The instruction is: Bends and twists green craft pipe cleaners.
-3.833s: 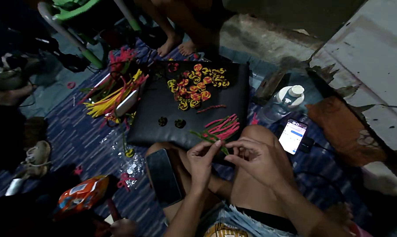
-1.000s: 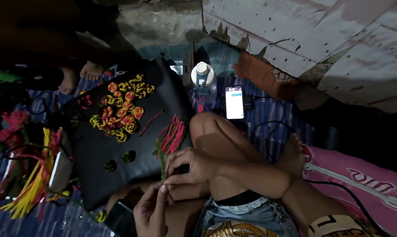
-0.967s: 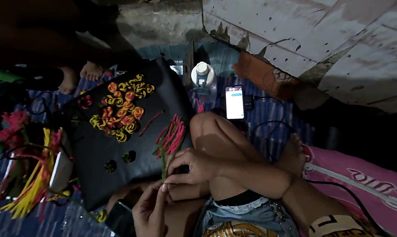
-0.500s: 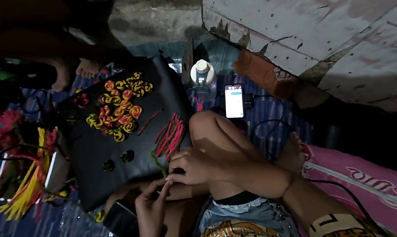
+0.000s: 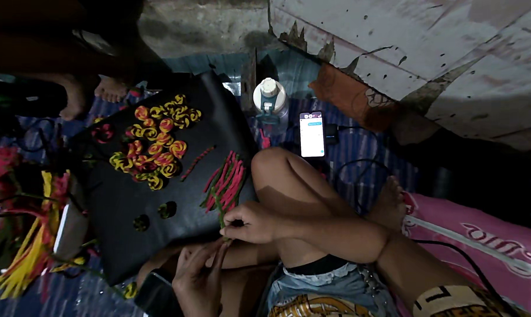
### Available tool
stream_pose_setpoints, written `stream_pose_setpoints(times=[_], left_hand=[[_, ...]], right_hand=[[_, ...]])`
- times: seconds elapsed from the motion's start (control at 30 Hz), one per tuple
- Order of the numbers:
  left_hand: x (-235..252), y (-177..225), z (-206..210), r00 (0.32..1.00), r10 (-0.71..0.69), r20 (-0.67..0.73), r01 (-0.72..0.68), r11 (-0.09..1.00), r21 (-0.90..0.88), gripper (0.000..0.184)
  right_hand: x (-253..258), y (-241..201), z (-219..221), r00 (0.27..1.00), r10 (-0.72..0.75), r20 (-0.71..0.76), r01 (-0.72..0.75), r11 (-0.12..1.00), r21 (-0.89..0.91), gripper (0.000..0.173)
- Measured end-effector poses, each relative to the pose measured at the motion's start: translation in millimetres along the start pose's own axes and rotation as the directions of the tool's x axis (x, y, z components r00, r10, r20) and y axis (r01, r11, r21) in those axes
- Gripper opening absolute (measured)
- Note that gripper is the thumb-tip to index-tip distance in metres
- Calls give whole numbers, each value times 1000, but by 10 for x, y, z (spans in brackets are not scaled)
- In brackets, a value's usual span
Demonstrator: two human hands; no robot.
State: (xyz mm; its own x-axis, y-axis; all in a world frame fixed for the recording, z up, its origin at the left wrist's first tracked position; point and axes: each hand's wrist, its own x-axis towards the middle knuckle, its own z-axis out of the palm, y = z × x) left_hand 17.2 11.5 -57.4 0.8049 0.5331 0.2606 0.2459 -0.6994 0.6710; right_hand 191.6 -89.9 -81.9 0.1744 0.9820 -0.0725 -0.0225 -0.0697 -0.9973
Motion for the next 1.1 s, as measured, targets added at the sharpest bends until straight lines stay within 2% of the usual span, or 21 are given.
stream_pose_setpoints(times=[0.1,0.17,0.3,0.37,0.5,0.6,0.7,0.77,0.87,1.03,1.1], left_hand=[[-4,1,-6,997,71,-14,-70,996,57,17],[-8,3,-18,996,84,7,-84,996,41,18],[-19,2,-26,1000,16,24,-15,1000,-23,20],[-28,-2,-24,997,-51,62,53,998,-29,22],[-10,55,-8,965,-162,205,181,980,-80,27],[2,92,12,967,-170,187,185,981,-65,29],[-8,74,29,991,-101,89,96,994,58,29],[-18,62,48,1000,25,8,-26,976,216,24],[-18,44,45,972,227,-55,-191,909,371,21],[-24,62,11,949,308,-71,-256,880,399,21],[-41,42,17,948,298,-114,-249,915,316,20]], right_hand=[[30,21,-17,999,19,-28,-17,998,64,35],[66,45,-60,998,54,-24,-50,986,159,32],[99,32,-159,996,68,51,-82,937,341,24],[96,41,-164,998,35,45,-48,947,319,26],[96,63,-156,1000,11,-6,-10,987,159,30],[101,82,-150,999,-16,-30,20,989,145,30],[98,88,-139,997,-24,-77,38,984,176,27],[75,23,-163,997,28,-76,-9,969,246,22],[51,-39,-195,995,91,-34,-70,913,402,10],[37,-74,-176,996,89,-2,-77,868,490,2],[35,-64,-168,997,77,4,-69,869,490,3]])
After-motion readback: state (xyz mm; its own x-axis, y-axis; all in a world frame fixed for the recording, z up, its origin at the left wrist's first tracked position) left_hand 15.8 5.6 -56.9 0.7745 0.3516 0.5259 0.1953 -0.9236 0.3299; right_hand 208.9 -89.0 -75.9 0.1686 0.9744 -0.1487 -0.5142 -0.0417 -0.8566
